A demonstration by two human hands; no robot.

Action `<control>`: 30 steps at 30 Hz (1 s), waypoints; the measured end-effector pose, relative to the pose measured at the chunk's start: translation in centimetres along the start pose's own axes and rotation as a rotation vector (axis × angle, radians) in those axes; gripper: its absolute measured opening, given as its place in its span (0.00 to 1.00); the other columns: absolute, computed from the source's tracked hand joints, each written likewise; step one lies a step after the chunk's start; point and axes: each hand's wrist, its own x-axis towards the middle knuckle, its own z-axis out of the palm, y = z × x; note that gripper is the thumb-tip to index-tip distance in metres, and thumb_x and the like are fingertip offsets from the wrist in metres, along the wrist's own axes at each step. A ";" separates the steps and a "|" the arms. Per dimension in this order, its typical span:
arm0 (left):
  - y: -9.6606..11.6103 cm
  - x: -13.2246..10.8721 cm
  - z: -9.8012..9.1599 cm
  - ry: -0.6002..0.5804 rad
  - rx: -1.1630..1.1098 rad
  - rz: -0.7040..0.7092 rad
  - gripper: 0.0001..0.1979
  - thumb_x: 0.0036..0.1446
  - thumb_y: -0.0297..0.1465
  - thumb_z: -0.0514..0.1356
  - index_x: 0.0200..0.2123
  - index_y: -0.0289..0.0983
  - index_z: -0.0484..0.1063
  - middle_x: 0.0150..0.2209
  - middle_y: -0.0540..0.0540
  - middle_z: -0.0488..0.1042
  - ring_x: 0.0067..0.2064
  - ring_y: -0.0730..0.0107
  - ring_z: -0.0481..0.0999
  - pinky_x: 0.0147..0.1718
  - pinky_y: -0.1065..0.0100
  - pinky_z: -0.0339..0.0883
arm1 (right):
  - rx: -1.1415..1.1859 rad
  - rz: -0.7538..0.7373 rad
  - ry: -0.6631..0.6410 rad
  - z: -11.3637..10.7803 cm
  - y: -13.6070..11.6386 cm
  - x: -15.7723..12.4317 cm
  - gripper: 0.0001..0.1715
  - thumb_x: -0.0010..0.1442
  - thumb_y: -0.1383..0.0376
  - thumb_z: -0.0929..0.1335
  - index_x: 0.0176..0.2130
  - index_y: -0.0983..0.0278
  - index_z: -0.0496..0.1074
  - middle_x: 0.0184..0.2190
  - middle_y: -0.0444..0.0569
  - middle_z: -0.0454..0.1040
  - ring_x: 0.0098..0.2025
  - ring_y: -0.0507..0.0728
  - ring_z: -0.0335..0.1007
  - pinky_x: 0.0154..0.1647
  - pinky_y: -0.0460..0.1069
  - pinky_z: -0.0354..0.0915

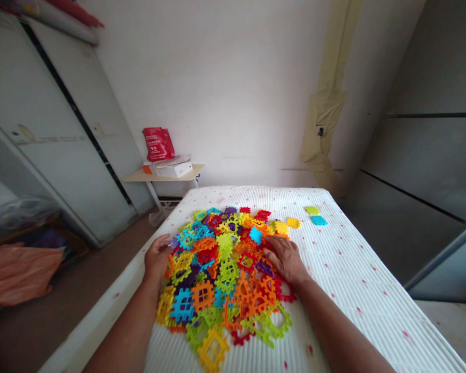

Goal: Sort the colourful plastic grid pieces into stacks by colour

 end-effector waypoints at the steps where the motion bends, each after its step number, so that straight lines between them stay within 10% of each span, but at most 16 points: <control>1: 0.1 0.0 -0.1 0.012 -0.044 -0.011 0.21 0.36 0.31 0.61 0.39 0.37 0.73 0.28 0.51 0.70 0.28 0.73 0.69 0.31 0.70 0.64 | 0.003 -0.001 0.000 0.0 0.0 0.0 0.25 0.64 0.52 0.57 0.53 0.60 0.65 0.51 0.52 0.69 0.54 0.60 0.62 0.54 0.59 0.58; 20: 1.9 -1.8 0.2 -0.029 0.009 0.330 0.17 0.46 0.33 0.58 0.42 0.38 0.70 0.37 0.47 0.70 0.39 0.68 0.70 0.43 0.66 0.65 | 0.014 0.009 0.005 0.1 0.2 -0.1 0.25 0.64 0.53 0.56 0.53 0.60 0.65 0.51 0.52 0.69 0.54 0.61 0.62 0.53 0.60 0.59; 30: 3.8 -2.9 0.6 -0.027 -0.136 0.277 0.12 0.44 0.34 0.61 0.33 0.37 0.65 0.30 0.49 0.71 0.34 0.70 0.72 0.37 0.68 0.67 | -0.026 0.032 0.070 -0.3 0.3 0.1 0.24 0.64 0.52 0.56 0.50 0.60 0.67 0.50 0.52 0.70 0.52 0.61 0.63 0.52 0.59 0.59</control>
